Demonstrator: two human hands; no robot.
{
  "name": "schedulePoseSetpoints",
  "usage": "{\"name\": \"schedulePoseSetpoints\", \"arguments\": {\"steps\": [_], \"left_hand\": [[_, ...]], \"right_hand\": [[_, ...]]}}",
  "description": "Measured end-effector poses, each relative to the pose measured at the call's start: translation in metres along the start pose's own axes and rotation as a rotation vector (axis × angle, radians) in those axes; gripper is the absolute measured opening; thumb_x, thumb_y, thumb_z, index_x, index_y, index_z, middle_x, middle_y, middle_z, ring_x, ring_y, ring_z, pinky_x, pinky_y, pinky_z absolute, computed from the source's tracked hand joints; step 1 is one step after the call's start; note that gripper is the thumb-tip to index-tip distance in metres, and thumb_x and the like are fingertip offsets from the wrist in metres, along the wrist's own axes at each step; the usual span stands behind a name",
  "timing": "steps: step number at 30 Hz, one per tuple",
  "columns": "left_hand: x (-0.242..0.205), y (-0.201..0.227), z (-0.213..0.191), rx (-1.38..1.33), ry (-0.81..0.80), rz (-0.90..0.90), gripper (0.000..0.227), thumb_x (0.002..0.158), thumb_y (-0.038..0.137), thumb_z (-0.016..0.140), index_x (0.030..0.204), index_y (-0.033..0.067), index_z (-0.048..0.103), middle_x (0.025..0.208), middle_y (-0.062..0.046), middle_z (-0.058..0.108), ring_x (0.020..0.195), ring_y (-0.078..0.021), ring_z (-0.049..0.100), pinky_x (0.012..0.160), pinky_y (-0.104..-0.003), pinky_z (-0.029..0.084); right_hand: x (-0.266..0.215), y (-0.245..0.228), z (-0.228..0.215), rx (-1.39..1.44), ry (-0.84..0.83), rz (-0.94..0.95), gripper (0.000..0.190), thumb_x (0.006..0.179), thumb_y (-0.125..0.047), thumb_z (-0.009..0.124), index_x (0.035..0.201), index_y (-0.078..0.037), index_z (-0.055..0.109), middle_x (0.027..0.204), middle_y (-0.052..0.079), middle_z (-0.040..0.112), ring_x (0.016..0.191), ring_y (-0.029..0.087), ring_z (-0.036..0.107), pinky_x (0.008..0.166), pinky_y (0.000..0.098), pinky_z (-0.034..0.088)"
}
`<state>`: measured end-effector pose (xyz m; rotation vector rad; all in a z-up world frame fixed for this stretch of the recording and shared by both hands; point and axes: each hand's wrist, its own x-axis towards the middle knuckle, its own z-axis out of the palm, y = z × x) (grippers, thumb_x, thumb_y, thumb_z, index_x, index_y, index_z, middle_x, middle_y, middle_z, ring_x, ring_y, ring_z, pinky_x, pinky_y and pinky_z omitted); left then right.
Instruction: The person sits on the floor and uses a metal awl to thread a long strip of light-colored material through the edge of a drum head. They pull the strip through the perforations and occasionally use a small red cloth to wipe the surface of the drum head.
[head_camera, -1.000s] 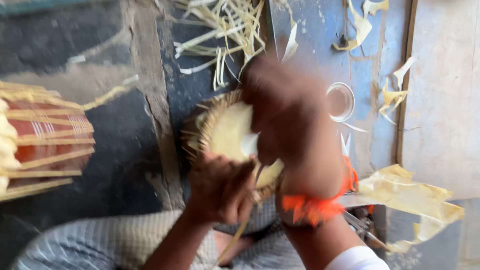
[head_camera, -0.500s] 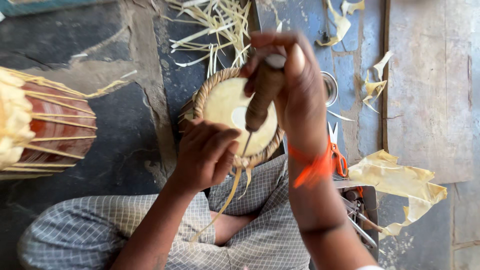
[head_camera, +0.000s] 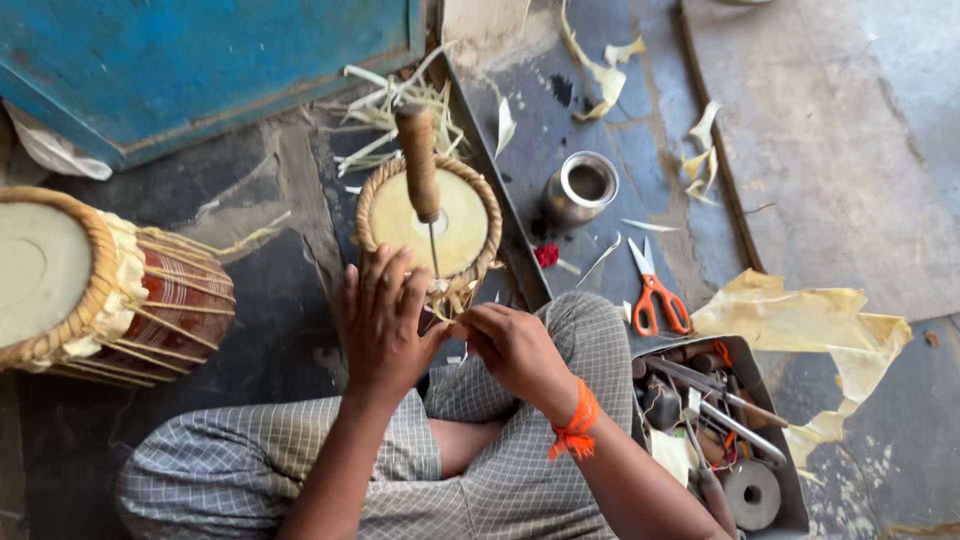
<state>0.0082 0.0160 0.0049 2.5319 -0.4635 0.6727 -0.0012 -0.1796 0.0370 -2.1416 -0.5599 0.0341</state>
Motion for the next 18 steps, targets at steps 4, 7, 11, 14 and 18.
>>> {"name": "schedulePoseSetpoints", "arguments": {"steps": [4,7,11,14,18], "left_hand": [[0.0,-0.008,0.019,0.035,0.116,0.042,0.053,0.09,0.038,0.076,0.128,0.0041,0.062,0.142,-0.018,0.057,0.141,-0.0394,0.046,0.118,-0.056,0.033],[-0.005,-0.005,0.019,-0.006,0.105,0.052,0.05,0.09,0.031,0.075,0.128,0.0018,0.062,0.142,-0.019,0.057,0.141,-0.042,0.047,0.117,-0.052,0.038],[-0.001,-0.005,0.01,-0.005,0.035,0.047,0.049,0.085,0.027,0.074,0.126,0.0017,0.065,0.14,-0.018,0.061,0.14,-0.0417,0.047,0.115,-0.048,0.039],[0.005,-0.009,0.004,-0.007,0.038,0.062,0.047,0.084,0.025,0.073,0.126,0.0036,0.068,0.138,-0.014,0.063,0.139,-0.0366,0.05,0.114,-0.047,0.042],[0.01,-0.019,0.0,0.093,0.037,0.151,0.041,0.085,0.026,0.074,0.121,0.0052,0.07,0.131,-0.011,0.067,0.132,-0.0311,0.056,0.108,-0.046,0.045]], "right_hand": [[0.005,0.008,-0.007,-0.103,0.016,-0.049,0.006,0.091,-0.008,0.07,0.092,-0.003,0.066,0.081,0.015,0.065,0.075,0.037,0.066,0.066,0.0418,0.053],[0.001,0.017,-0.006,-0.02,0.025,-0.047,0.005,0.089,-0.005,0.069,0.092,-0.002,0.068,0.078,0.015,0.066,0.069,0.032,0.067,0.062,0.0387,0.053],[0.003,0.027,-0.005,0.141,-0.021,0.194,0.006,0.093,-0.005,0.064,0.091,-0.002,0.07,0.064,0.009,0.064,0.055,0.016,0.065,0.054,0.0313,0.052],[0.005,0.035,-0.001,0.21,-0.043,0.23,0.009,0.094,-0.002,0.062,0.092,-0.001,0.071,0.061,0.006,0.063,0.053,0.01,0.061,0.053,0.0278,0.051],[-0.007,0.045,0.013,0.397,-0.089,0.328,0.013,0.094,-0.003,0.06,0.092,-0.001,0.072,0.064,0.003,0.064,0.057,0.008,0.06,0.052,0.0258,0.048]]}}
